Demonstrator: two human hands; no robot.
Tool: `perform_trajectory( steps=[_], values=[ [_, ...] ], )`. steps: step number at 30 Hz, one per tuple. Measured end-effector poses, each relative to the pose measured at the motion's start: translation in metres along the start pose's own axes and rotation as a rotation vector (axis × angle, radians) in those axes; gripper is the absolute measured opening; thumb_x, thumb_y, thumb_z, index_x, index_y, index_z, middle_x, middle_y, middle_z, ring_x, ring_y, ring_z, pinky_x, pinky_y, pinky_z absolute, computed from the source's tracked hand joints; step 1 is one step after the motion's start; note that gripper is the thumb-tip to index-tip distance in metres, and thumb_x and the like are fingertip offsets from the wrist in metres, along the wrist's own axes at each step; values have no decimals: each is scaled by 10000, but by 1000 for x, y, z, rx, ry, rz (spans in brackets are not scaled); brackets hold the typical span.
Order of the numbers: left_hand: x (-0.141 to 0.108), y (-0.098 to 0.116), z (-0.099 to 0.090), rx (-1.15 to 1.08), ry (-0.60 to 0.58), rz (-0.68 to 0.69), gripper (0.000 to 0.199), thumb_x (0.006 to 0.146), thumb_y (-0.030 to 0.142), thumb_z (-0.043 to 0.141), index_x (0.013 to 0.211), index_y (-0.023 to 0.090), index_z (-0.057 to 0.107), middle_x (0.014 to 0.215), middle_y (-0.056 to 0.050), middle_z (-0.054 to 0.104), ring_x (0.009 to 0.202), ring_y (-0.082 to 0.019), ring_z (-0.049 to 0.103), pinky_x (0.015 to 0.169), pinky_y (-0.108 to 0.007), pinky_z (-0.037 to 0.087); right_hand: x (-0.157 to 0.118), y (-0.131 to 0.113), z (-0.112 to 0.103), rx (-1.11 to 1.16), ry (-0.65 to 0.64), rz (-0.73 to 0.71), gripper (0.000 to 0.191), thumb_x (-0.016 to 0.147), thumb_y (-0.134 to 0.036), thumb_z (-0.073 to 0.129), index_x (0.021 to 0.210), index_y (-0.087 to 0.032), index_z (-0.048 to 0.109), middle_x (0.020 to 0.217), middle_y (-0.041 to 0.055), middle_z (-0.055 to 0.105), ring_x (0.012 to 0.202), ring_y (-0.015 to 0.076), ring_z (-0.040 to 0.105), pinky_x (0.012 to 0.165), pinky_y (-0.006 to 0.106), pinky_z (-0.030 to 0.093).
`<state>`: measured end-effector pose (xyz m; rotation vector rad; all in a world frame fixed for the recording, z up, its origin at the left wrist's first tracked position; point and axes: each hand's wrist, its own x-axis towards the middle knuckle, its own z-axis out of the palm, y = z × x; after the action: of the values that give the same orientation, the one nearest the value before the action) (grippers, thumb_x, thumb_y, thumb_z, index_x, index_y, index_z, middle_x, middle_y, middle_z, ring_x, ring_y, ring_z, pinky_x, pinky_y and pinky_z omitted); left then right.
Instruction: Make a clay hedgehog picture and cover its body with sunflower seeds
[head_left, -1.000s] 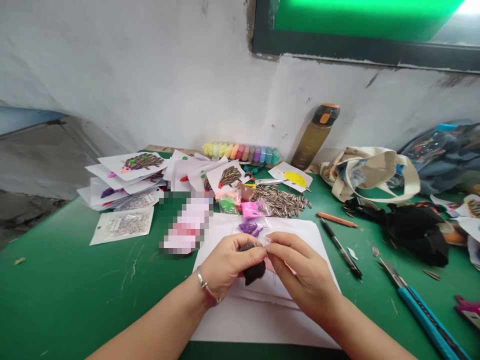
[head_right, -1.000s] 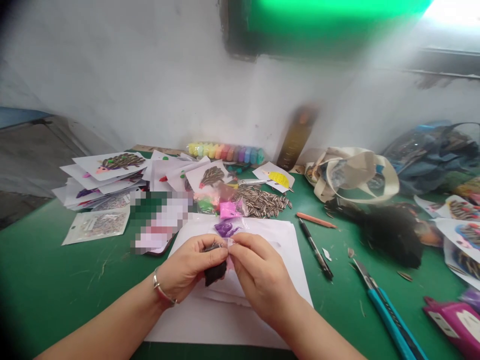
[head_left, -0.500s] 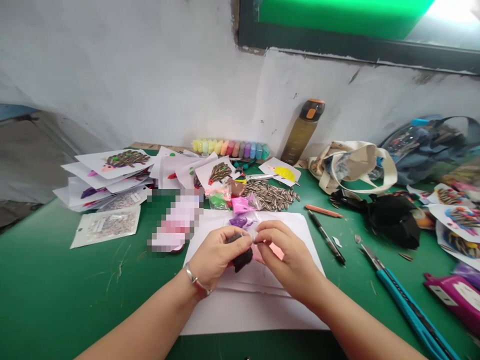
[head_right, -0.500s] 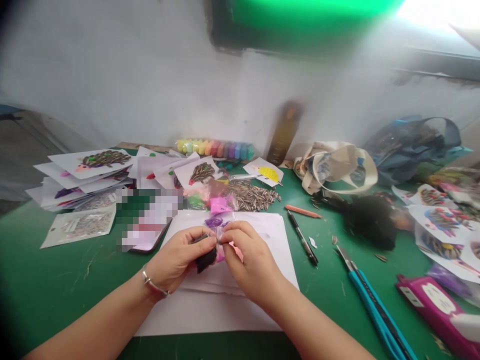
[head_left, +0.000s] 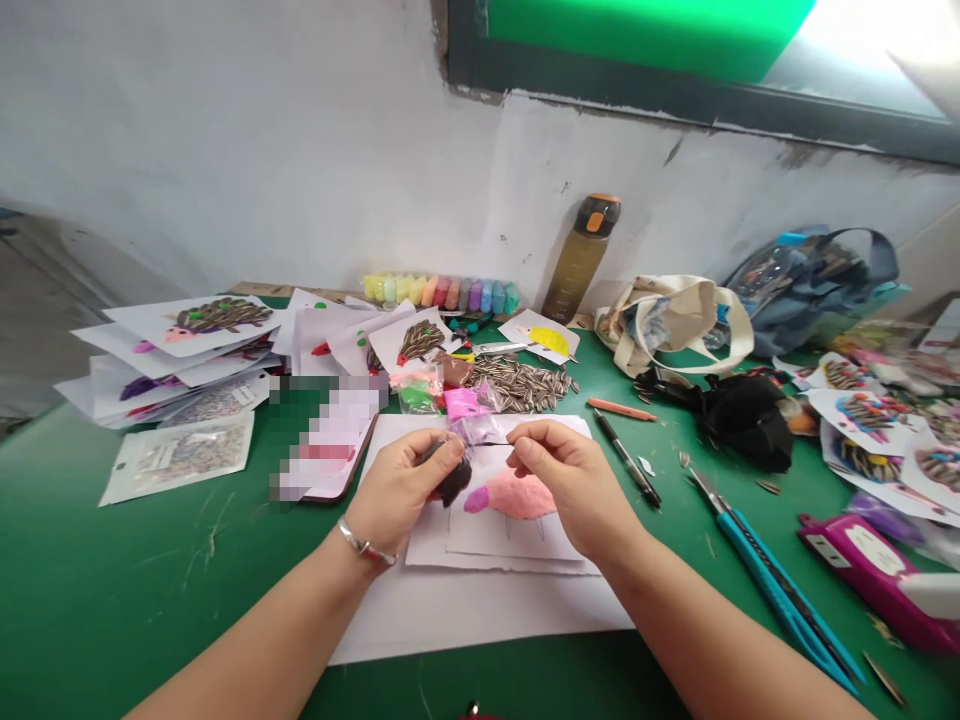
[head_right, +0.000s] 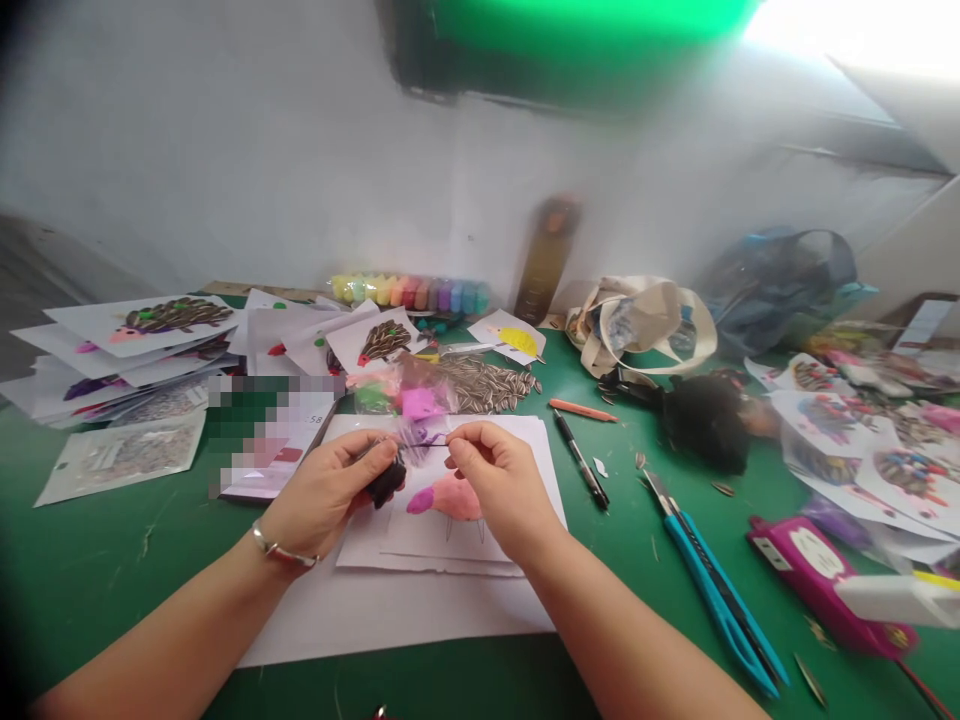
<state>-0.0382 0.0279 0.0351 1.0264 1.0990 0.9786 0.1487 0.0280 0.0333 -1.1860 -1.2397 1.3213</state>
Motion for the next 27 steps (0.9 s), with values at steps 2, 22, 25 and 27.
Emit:
perform_trajectory(
  steps=[2,22,25,27],
  values=[
    [1,0,-1,26,5,12,335,792,475,665,756,151,591,615,25,524,556,-97,458,516,-220,352,1,0,-1,50,24,8,174,823,-351,630,852,-181,649,752,3,609,720,136,578,696,290,474],
    [7,-7,-14,751,228,253,332,820,365,604,1094,193,680,1134,-73,691,1060,-255,609,970,-401,455,1,-1,-5,97,51,0,194,863,-386,604,825,-196,611,725,-21,589,667,105,520,658,245,417],
    [7,-11,-17,953,248,483,405,842,301,578,1224,169,602,1259,-112,617,1189,-284,529,1051,-472,384,-2,-2,-2,37,25,-9,168,858,-365,611,831,-199,614,664,-32,573,668,110,526,677,251,419],
    [3,-10,-15,1036,307,670,441,845,280,588,1272,175,562,1343,-128,544,1277,-304,446,1088,-509,330,-4,-4,0,19,4,-9,169,843,-364,627,817,-198,617,675,-31,574,670,110,532,676,253,427]
  ],
)
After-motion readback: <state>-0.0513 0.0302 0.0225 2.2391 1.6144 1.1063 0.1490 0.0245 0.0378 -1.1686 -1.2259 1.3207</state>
